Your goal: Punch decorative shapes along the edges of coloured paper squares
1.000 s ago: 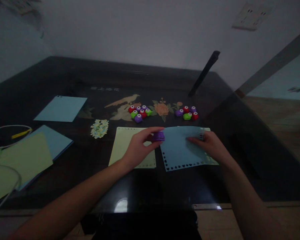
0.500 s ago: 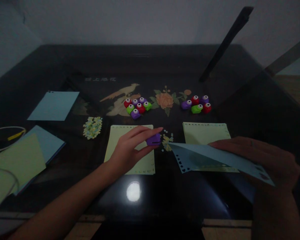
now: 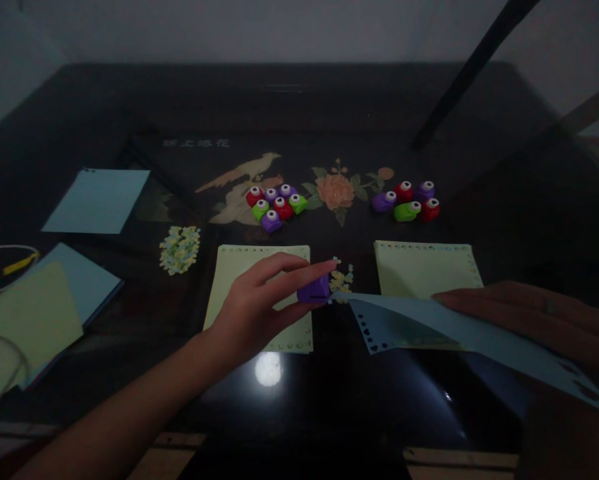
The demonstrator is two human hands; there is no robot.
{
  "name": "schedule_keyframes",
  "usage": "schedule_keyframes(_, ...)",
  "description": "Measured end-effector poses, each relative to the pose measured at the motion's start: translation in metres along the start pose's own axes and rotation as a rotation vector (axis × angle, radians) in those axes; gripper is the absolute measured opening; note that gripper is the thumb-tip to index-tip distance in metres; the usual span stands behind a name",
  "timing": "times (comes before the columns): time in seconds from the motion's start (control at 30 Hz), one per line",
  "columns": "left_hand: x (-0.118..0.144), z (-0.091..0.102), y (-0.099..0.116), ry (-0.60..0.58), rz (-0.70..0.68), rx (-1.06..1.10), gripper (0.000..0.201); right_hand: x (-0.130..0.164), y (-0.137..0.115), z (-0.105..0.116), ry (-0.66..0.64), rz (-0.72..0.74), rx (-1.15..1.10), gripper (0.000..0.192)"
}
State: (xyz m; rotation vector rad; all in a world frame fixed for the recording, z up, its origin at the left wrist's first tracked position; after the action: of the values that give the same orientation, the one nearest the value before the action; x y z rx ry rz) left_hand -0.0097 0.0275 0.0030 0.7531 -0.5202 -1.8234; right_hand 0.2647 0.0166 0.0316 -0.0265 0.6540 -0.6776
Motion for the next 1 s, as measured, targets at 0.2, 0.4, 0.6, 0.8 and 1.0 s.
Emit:
schedule_keyframes(0.2, -0.001, 0.000, 0.000, 0.009, 0.015, 0.007, 0.042, 0.012, 0.010, -0.003, 0.043, 0.021, -0.136, 0.043)
schedule_keyframes(0.4, -0.002, 0.000, 0.001, 0.019, 0.019, 0.004, 0.042, 0.008, 0.008, -0.006, 0.112, 0.066, -0.130, 0.041)
schedule_keyframes(0.6, -0.001, -0.001, 0.000, 0.022, 0.012, -0.008, 0.043, -0.001, 0.003, -0.006, 0.107, 0.089, -0.084, 0.031)
schedule_keyframes(0.8, -0.001, -0.002, 0.001, 0.018, 0.015, -0.017, 0.042, -0.004, 0.001, -0.004, 0.033, 0.153, -0.111, 0.034)
schedule_keyframes(1.0, -0.002, -0.003, 0.001, -0.018, 0.009, -0.005, 0.039, -0.005, 0.000, -0.006, 0.013, 0.232, -0.027, 0.037)
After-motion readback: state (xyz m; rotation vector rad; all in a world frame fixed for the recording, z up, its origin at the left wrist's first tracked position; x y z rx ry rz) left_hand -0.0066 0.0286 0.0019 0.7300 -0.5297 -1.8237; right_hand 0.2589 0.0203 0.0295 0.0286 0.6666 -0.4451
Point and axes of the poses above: each hand's wrist, its own x-axis away from the middle knuckle, its own z-axis out of the back of the hand, y = z × x, the point moved 2 cm from there along -x, towards the middle knuckle, and after that the axes turned 14 degrees about z, right-handed, at the moved point
